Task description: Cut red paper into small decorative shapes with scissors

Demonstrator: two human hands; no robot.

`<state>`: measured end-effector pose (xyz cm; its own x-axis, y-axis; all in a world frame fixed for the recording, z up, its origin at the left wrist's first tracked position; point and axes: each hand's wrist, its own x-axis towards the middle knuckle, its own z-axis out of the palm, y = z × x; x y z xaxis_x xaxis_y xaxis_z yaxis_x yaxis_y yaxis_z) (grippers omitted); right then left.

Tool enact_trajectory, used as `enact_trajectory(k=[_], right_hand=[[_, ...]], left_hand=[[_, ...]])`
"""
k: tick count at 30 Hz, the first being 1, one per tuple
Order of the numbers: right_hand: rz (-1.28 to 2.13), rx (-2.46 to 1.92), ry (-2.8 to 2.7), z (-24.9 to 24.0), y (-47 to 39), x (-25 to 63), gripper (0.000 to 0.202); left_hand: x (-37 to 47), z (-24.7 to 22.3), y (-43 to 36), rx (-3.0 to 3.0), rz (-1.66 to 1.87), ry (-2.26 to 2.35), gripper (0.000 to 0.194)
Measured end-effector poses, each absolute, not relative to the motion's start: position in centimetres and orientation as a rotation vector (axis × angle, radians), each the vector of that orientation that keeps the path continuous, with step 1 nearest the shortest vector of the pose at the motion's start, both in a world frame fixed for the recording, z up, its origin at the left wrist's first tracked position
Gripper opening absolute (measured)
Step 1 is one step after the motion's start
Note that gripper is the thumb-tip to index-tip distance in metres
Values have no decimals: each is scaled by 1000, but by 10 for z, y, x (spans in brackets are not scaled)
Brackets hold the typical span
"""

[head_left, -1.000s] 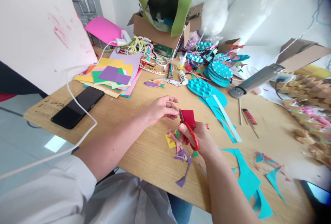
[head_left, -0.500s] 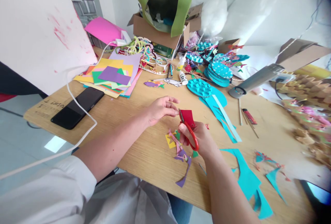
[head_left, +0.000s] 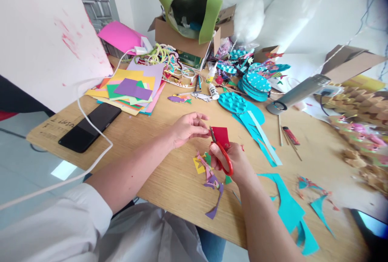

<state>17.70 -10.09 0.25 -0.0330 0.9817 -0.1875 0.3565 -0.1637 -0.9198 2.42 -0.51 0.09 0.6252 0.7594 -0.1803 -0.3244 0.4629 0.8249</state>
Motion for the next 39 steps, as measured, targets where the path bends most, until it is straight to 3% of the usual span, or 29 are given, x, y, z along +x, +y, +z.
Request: enact_trajectory(k=[13, 21, 27, 39], right_hand=[[1163, -1606, -1205, 4, -98, 177, 50], [1143, -1585, -1168, 4, -97, 180, 49], [1140, -1576, -1144, 1, -97, 182, 50], [1153, -1542, -1116, 5, -97, 182, 48]], left_hand=[[22, -7, 4, 916, 728, 763, 32], [8, -13, 23, 1422, 778, 1216, 31], [3, -22, 29, 1843, 557, 1336, 27], [0, -18, 30, 1925, 596, 1430, 16]])
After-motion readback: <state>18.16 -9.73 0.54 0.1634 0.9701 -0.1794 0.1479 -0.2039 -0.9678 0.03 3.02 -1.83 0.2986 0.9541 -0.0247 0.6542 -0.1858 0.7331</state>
